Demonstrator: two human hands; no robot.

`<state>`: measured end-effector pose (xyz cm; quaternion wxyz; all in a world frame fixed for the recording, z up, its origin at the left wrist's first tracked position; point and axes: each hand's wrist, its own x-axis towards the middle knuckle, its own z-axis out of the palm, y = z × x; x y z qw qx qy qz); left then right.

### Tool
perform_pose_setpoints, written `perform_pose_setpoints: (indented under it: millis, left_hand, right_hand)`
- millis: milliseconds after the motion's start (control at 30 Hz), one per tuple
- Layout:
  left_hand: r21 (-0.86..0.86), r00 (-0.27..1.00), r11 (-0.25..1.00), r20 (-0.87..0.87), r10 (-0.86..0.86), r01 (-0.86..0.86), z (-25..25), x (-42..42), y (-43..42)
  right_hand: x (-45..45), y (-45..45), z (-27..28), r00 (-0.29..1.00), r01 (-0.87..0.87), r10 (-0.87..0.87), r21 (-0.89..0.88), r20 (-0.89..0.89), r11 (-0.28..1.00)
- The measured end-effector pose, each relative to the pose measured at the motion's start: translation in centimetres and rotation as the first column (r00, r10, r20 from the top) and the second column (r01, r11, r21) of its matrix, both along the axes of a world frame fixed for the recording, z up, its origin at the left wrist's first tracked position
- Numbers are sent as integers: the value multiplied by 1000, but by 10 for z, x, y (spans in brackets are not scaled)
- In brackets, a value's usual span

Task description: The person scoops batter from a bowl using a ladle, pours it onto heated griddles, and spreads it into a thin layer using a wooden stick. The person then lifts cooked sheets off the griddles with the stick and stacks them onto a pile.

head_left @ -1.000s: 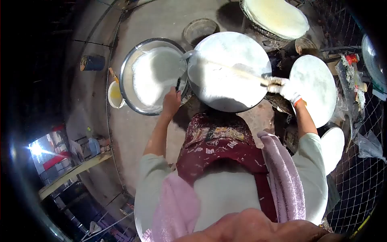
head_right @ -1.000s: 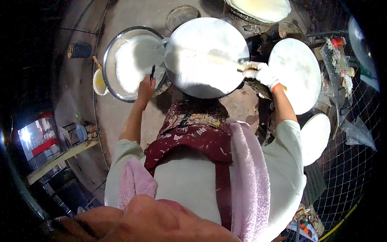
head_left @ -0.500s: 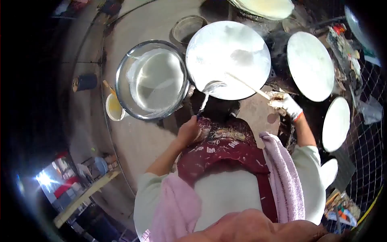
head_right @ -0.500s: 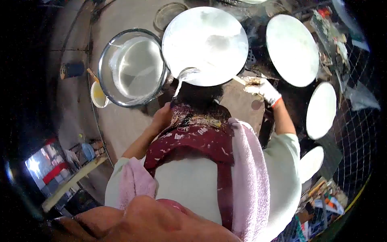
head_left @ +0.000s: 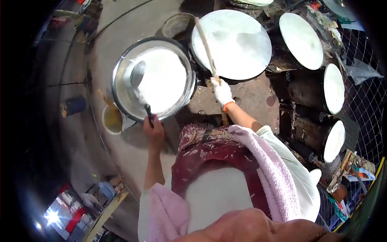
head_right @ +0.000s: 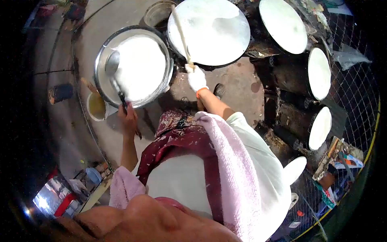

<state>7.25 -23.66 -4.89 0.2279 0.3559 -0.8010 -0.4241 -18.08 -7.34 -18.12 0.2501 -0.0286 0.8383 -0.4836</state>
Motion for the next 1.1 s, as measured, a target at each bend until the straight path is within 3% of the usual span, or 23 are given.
perform_pose_setpoints:
  millis: [67, 100, 133, 167, 200, 233, 300, 367, 433, 500, 567, 633, 700, 733, 767, 800, 967, 1033, 1100]
  left_hand:
    - [54, 999, 998, 18, 35, -36, -3, 30, 4]
    - [341, 991, 931, 21, 133, -132, 0, 41, 9]
    - [595, 973, 775, 54, 223, -211, 2, 48, 12]
    - [585, 966, 772, 83, 247, -248, 2, 51, 17]
    - [572, 955, 768, 116, 273, -289, 0, 54, 22]
    - [555, 942, 763, 154, 298, -332, -3, 57, 27]
    - [484, 936, 800, 185, 301, -353, -10, 58, 35]
    - [426, 931, 828, 202, 305, -363, -18, 53, 41]
    - [388, 931, 850, 223, 290, -357, -20, 50, 45]
    - [440, 942, 833, 165, 293, -336, -13, 39, 52]
    - [464, 946, 825, 133, 295, -323, -5, 24, 60]
    - [466, 941, 818, 145, 307, -338, 4, 12, 73]
    - [491, 939, 801, 162, 304, -344, 13, -1, 87]
    - [503, 938, 792, 172, 301, -346, 16, -7, 93]
    - [478, 943, 813, 156, 293, -332, 13, -10, 98]
    - [450, 948, 835, 140, 285, -317, 6, -12, 103]
    - [442, 934, 823, 191, 302, -356, 32, -44, 139]
    - [493, 930, 789, 182, 320, -368, 43, -58, 154]
    - [491, 916, 775, 186, 355, -399, 44, -64, 169]
  right_hand:
    - [-10, 36, -3, 994, 53, -40, 140, -100, 989]
    - [-17, 53, 2, 989, 75, -51, 178, -139, 981]
    - [-24, 64, 17, 994, 106, -100, 140, -49, 984]
    - [-33, 74, 32, 989, 135, -140, 101, 44, 986]
    - [-44, 75, 30, 984, 176, -176, 35, -1, 984]
    - [-48, 79, 28, 977, 186, -189, 38, 103, 982]
    - [-38, 71, 34, 975, 162, -149, -70, 165, 984]
    - [-19, 66, 58, 981, -192, 187, 153, 50, 969]
    - [-18, 88, 35, 903, -250, 365, 416, -225, 874]
    - [-41, 114, 32, 937, -165, 289, 480, -197, 862]
    - [-72, 134, 38, 944, -67, 196, 428, -265, 901]
    - [-98, 145, 49, 994, -51, 39, 121, 98, 991]
    - [-88, 144, 76, 962, -29, 20, 29, 272, 999]
    - [-79, 153, 53, 978, -204, 206, 109, -8, 973]
    - [-71, 161, 26, 879, -338, 394, 232, -268, 912]
    - [-72, 175, 19, 769, -485, 592, 384, -241, 786]
    - [-157, 204, 49, 877, -290, 424, 454, -227, 842]
    - [-185, 199, 46, 868, -284, 401, 371, -292, 884]
    - [-179, 202, 42, 929, -299, 330, 188, -167, 936]
